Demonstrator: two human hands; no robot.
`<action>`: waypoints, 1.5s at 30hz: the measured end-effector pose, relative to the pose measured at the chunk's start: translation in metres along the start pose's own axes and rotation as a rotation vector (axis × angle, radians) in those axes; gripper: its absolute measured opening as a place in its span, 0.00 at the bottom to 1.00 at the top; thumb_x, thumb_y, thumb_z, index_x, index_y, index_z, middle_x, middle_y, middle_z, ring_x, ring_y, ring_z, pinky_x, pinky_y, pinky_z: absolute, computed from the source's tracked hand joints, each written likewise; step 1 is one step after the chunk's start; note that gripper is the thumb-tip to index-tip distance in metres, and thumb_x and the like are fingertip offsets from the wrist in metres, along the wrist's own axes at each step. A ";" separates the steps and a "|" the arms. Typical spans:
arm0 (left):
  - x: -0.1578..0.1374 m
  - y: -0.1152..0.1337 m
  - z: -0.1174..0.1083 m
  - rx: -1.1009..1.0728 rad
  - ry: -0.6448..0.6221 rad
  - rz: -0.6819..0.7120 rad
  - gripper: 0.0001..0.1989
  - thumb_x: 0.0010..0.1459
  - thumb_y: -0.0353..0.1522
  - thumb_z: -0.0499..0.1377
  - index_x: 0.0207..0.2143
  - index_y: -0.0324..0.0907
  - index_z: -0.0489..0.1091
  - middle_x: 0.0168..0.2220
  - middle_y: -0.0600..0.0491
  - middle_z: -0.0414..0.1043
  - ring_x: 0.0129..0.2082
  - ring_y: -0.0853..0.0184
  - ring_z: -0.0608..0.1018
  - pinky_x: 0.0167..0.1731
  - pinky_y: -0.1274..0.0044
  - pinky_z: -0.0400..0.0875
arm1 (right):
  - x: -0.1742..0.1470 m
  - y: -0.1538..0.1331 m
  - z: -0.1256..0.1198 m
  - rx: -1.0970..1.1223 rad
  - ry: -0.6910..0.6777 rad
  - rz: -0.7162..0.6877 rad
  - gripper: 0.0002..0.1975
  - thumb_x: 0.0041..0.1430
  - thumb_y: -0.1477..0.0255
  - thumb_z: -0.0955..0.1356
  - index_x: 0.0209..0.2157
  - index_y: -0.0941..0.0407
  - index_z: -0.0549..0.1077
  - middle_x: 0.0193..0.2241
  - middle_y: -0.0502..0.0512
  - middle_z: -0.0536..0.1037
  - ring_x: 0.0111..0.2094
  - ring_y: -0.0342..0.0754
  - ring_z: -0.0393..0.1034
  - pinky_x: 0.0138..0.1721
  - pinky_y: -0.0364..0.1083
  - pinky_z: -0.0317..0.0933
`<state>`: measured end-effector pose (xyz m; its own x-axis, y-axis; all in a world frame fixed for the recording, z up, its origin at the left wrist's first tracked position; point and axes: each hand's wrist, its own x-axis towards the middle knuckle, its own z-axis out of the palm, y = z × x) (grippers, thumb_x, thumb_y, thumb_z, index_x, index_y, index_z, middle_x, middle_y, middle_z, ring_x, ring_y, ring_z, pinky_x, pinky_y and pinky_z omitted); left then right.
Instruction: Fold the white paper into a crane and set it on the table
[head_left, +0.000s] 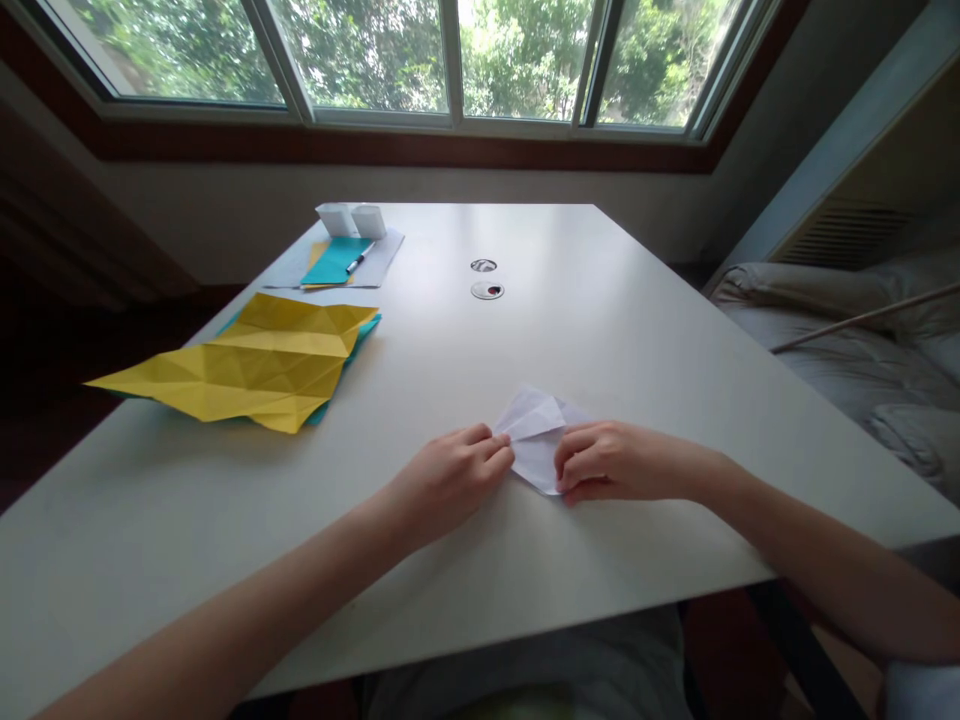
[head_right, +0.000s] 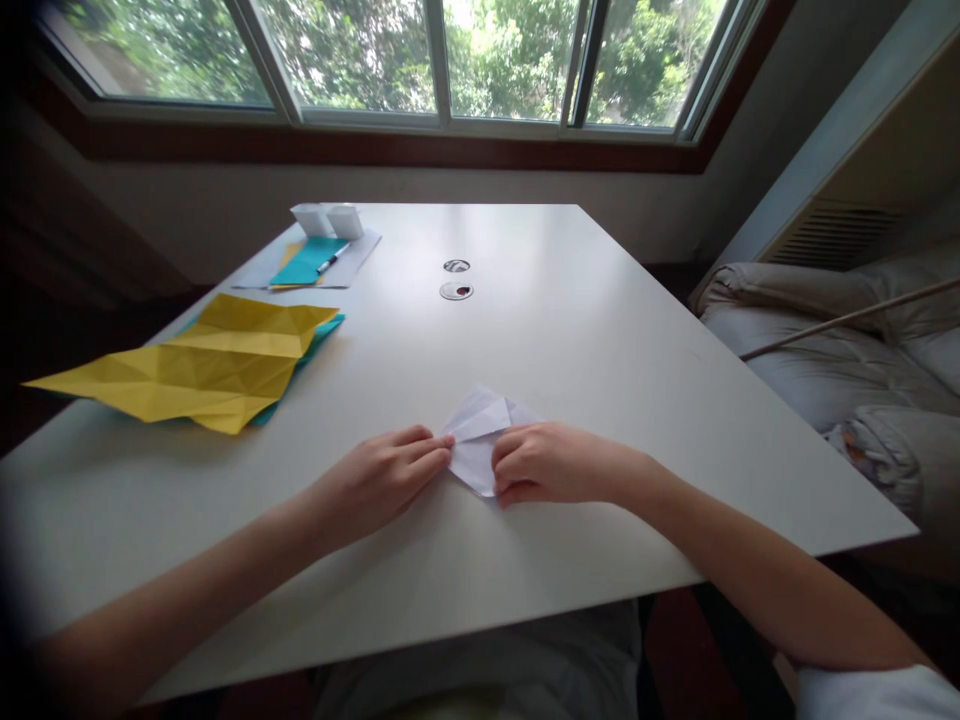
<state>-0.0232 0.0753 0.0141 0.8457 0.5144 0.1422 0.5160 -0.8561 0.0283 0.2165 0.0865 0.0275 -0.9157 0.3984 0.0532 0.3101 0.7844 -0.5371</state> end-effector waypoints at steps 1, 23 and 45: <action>0.000 0.000 0.000 -0.001 -0.003 0.000 0.08 0.61 0.26 0.49 0.33 0.37 0.67 0.38 0.48 0.72 0.41 0.63 0.72 0.36 0.73 0.72 | 0.000 -0.001 0.000 0.010 -0.002 0.010 0.07 0.57 0.72 0.65 0.31 0.58 0.75 0.32 0.56 0.75 0.35 0.44 0.68 0.38 0.41 0.60; -0.005 0.052 0.009 0.194 0.176 -0.122 0.19 0.61 0.29 0.46 0.53 0.32 0.61 0.53 0.39 0.64 0.51 0.55 0.69 0.47 0.66 0.66 | 0.006 0.024 0.011 0.163 0.365 0.293 0.03 0.48 0.77 0.67 0.23 0.60 0.71 0.32 0.55 0.74 0.23 0.37 0.63 0.25 0.37 0.58; -0.012 0.067 0.011 0.077 -0.038 -0.276 0.22 0.60 0.39 0.46 0.53 0.38 0.61 0.59 0.41 0.55 0.56 0.44 0.60 0.47 0.57 0.62 | 0.005 0.030 0.012 0.208 0.350 0.308 0.04 0.47 0.79 0.67 0.24 0.60 0.74 0.32 0.55 0.75 0.26 0.38 0.67 0.26 0.37 0.59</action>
<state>0.0029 0.0119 0.0037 0.6755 0.7302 0.1027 0.7350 -0.6779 -0.0150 0.2181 0.1062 0.0019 -0.6385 0.7593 0.1254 0.4618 0.5083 -0.7269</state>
